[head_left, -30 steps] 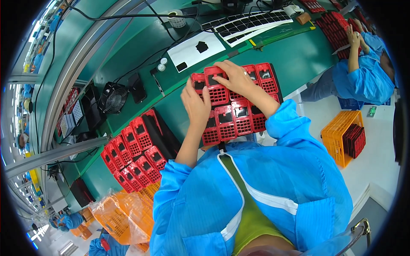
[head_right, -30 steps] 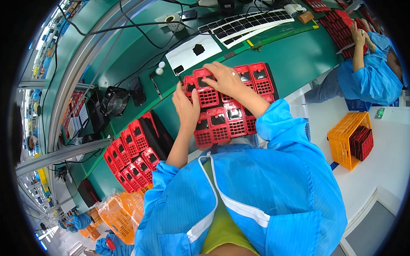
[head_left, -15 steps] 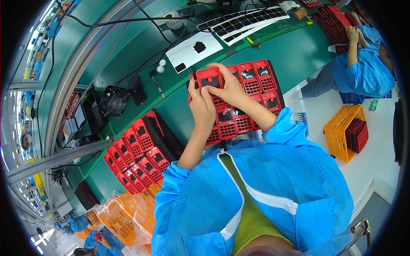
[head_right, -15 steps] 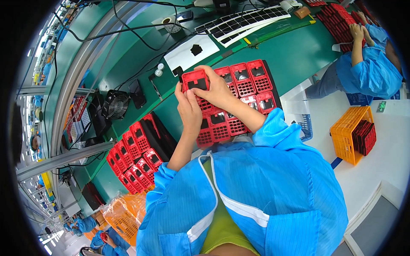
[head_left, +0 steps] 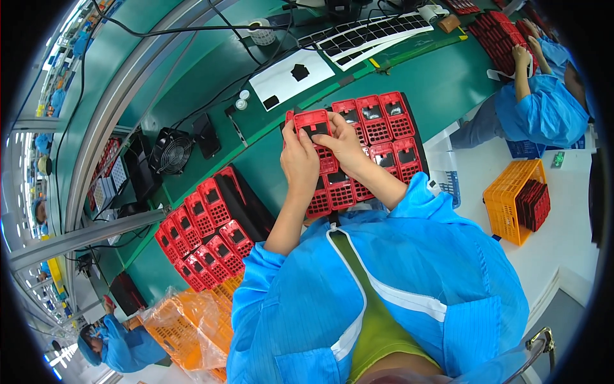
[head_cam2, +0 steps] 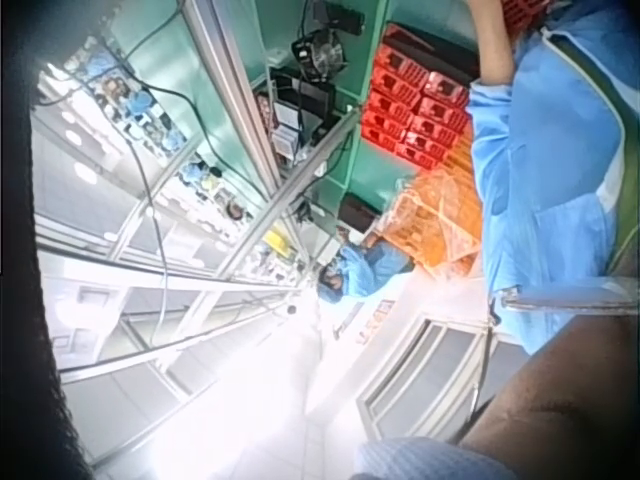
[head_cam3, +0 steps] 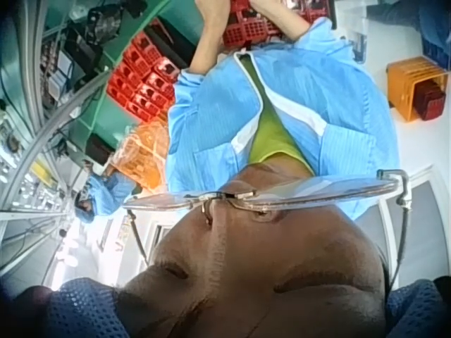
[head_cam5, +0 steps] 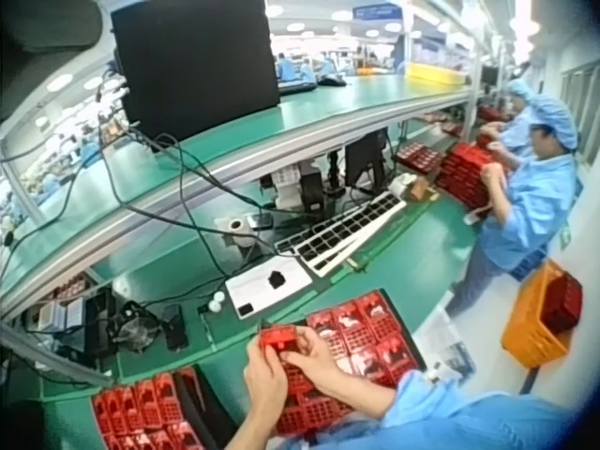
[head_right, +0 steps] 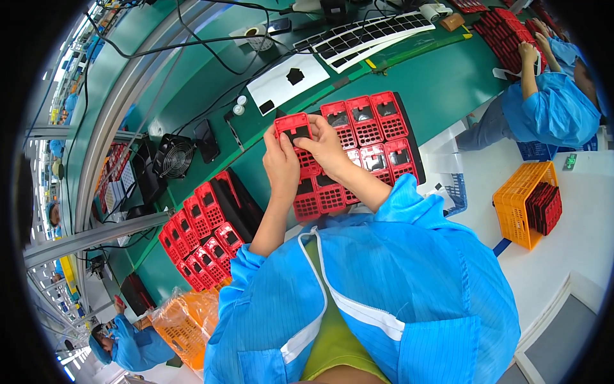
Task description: The person assembles electronic components into plastic housings by hand, then organizes the assembled units into red plastic trays.
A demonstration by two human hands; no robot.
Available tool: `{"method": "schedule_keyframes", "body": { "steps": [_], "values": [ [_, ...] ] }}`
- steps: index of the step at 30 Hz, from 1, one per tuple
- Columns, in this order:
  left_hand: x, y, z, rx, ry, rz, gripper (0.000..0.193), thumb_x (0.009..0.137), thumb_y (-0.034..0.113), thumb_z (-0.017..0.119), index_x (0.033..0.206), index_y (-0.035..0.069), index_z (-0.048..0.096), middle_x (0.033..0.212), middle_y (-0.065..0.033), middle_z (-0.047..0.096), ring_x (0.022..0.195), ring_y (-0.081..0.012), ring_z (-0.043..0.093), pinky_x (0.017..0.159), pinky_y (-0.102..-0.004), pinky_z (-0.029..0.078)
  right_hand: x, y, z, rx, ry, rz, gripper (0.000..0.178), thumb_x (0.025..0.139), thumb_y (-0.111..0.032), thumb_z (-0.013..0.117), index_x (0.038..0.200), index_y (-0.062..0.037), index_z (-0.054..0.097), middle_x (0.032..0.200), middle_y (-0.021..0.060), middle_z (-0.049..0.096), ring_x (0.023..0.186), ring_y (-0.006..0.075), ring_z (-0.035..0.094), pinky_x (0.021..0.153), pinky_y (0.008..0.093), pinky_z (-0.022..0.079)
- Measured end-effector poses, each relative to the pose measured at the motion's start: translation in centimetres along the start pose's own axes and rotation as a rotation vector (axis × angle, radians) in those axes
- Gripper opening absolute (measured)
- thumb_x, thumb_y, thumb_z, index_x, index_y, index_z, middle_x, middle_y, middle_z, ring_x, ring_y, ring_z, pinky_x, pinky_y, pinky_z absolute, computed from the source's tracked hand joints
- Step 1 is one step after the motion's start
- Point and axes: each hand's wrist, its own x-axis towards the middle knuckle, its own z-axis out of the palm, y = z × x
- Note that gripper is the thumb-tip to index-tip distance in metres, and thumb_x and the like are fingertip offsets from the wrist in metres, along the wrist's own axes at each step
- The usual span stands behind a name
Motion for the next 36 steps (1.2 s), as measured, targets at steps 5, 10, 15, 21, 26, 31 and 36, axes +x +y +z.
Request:
{"method": "schedule_keyframes", "body": {
  "steps": [5, 10, 15, 21, 26, 31, 36],
  "values": [
    [-0.1, -0.3, 0.2, -0.018, -0.041, 0.011, 0.030, 0.093, 0.016, 0.042, 0.118, 0.000, 0.043, 0.083, -0.0241, 0.063, 0.076, -0.0415, 0.061, 0.063, -0.0471, 0.047, 0.4, 0.0, -0.5, 0.120, 0.031, 0.114, 0.046, 0.071, 0.009, 0.057, 0.114, 0.0026, 0.043, 0.103, 0.0103, 0.058, 0.092, 0.0152, 0.058, 0.080, 0.0248, 0.047],
    [0.0, -1.1, 0.4, -0.075, -0.045, 0.059, 0.030, 0.093, 0.017, 0.042, 0.117, 0.000, 0.043, 0.084, -0.0248, 0.063, 0.078, -0.0417, 0.061, 0.066, -0.0476, 0.046, 0.0, -0.3, -1.0, 0.107, -0.031, 0.147, 0.046, 0.070, 0.007, 0.054, 0.114, 0.0024, 0.043, 0.098, 0.0080, 0.058, 0.089, 0.0139, 0.057, 0.079, 0.0252, 0.046],
    [0.0, -1.0, 0.2, -0.066, -0.091, 0.043, 0.031, 0.092, 0.016, 0.044, 0.118, -0.001, 0.043, 0.088, -0.0253, 0.061, 0.081, -0.0411, 0.060, 0.067, -0.0462, 0.047, 0.0, -0.8, -1.8, 0.242, -0.161, 0.180, 0.033, 0.076, -0.003, 0.053, 0.109, -0.0013, 0.050, 0.094, 0.0045, 0.057, 0.089, 0.0126, 0.055, 0.081, 0.0259, 0.044],
    [-1.2, 0.3, -0.6, 0.071, 0.107, 0.297, 0.037, 0.083, 0.017, 0.061, 0.113, 0.000, 0.046, 0.097, -0.0191, 0.051, 0.083, -0.0325, 0.054, 0.075, -0.0399, 0.045, 0.0, -1.3, -1.4, 0.225, -0.020, 0.131, 0.018, 0.090, -0.025, 0.054, 0.096, -0.0076, 0.054, 0.084, 0.0007, 0.055, 0.084, 0.0103, 0.051, 0.080, 0.0262, 0.041],
    [-1.3, -0.8, -0.1, 0.291, 0.017, 0.599, 0.024, 0.076, 0.012, 0.067, 0.093, 0.001, 0.054, 0.099, -0.0174, 0.050, 0.079, -0.0321, 0.051, 0.077, -0.0409, 0.041, -0.4, -1.4, -0.9, 0.157, 0.010, 0.157, 0.023, 0.093, -0.031, 0.051, 0.097, -0.0085, 0.054, 0.088, 0.0016, 0.057, 0.082, 0.0113, 0.053, 0.078, 0.0268, 0.042],
    [-0.8, -0.4, -0.7, -0.694, 0.147, -0.059, 0.028, 0.088, 0.003, 0.054, 0.112, 0.001, 0.041, 0.084, -0.0045, 0.053, 0.076, -0.0083, 0.053, 0.064, -0.0215, 0.044, 0.5, -1.7, -1.9, 0.148, -0.046, 0.220, 0.029, 0.096, -0.031, 0.045, 0.109, -0.0064, 0.052, 0.098, 0.0053, 0.060, 0.081, 0.0148, 0.060, 0.074, 0.0300, 0.051],
    [-0.1, -3.0, 0.9, -0.402, -0.157, -0.110, 0.034, 0.088, 0.009, 0.057, 0.115, -0.001, 0.039, 0.078, -0.0082, 0.058, 0.066, -0.0129, 0.057, 0.059, -0.0259, 0.046, 2.5, -0.5, -4.2, -0.411, -0.112, -0.035, 0.041, 0.092, -0.037, 0.048, 0.116, -0.0035, 0.050, 0.102, 0.0112, 0.056, 0.093, 0.0204, 0.055, 0.081, 0.0318, 0.046]
  ]
}}
